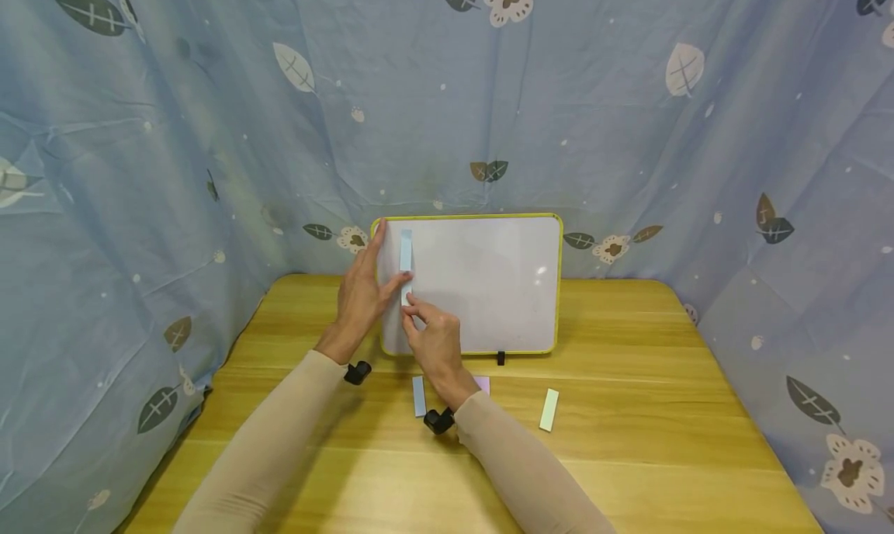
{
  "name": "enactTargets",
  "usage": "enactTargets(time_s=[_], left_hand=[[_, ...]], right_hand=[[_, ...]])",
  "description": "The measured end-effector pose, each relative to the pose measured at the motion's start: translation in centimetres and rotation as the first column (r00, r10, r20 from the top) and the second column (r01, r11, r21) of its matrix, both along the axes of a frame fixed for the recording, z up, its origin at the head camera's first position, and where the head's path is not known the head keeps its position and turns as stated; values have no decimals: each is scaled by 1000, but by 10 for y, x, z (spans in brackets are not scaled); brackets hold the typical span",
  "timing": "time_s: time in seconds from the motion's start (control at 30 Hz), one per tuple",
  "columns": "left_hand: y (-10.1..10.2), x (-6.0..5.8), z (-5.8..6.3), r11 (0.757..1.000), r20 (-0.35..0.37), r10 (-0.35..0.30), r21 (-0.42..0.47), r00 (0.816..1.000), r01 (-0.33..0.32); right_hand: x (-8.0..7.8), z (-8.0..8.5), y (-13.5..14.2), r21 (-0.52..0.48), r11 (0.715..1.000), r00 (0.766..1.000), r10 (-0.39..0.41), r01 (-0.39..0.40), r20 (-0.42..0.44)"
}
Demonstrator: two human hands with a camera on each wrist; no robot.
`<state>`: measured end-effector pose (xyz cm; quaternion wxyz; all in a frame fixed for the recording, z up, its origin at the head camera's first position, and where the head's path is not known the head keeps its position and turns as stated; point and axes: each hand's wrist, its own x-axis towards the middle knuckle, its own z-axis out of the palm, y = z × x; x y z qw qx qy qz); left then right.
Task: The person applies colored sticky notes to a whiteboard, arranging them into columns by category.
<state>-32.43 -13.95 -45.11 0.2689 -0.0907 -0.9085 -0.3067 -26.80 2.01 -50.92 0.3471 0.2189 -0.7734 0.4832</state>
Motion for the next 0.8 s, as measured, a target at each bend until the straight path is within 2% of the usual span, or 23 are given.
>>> enactTargets(time_s=[0.17,0.43,0.8], left_hand=[[-3,1,1,1000,8,-4,-26,1000,4],[-6,2,1,998,0,-15,-60,1000,14],[-8,9,2,998,24,-25,-60,999,26]], right_hand=[[0,-2,2,-1,1000,1000,-1,1,0],[3,-3,8,0,1000,998,15,-16,54],[10,-1,22,21,1000,996,16,-18,84]])
